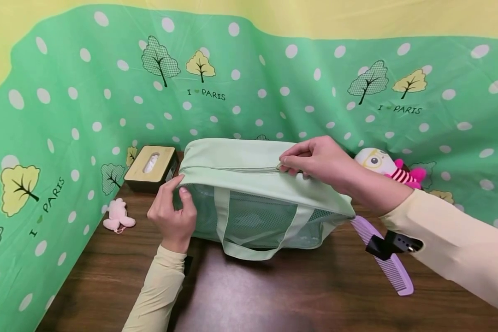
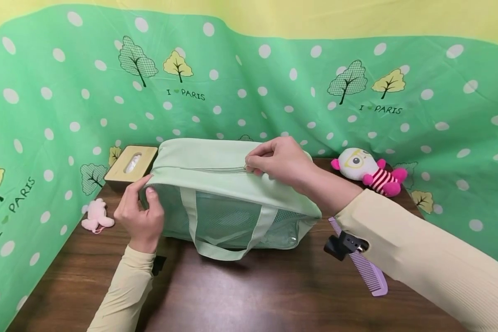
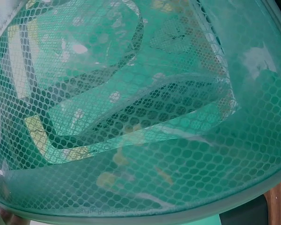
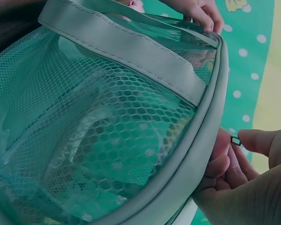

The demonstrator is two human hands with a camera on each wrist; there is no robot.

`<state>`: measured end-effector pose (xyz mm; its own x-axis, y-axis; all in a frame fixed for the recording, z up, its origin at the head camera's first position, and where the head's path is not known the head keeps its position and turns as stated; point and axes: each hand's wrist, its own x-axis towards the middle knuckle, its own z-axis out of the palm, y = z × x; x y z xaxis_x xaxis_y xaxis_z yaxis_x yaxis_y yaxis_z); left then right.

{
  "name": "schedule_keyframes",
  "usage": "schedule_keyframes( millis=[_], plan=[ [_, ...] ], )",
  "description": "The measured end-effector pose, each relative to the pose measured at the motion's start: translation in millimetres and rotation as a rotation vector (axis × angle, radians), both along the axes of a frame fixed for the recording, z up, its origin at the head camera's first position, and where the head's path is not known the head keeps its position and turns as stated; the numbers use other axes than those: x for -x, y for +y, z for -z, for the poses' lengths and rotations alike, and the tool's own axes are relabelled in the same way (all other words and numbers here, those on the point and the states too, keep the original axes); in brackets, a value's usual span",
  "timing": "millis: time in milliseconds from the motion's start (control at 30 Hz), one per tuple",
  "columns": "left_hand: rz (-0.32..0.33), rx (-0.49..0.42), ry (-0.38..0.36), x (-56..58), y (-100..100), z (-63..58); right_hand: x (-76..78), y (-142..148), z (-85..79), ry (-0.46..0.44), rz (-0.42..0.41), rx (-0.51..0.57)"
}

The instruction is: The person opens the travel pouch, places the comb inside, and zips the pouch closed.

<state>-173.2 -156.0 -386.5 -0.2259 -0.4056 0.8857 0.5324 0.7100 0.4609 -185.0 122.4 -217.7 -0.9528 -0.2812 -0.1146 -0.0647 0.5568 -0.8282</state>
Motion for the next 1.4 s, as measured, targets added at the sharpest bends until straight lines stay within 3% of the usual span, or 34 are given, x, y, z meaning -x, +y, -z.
schedule_keyframes(
  millis=[567,1400],
  plan=[
    [0.014,0.004,-0.027,-1.6,-2,0.4,5.1,-24,0.6,0.006,-0.026,0.002],
    [0.017,0.015,-0.034,-1.9,2,-1.0,8.2,-56,-7.8,-0.012,0.012,0.06]
  ],
)
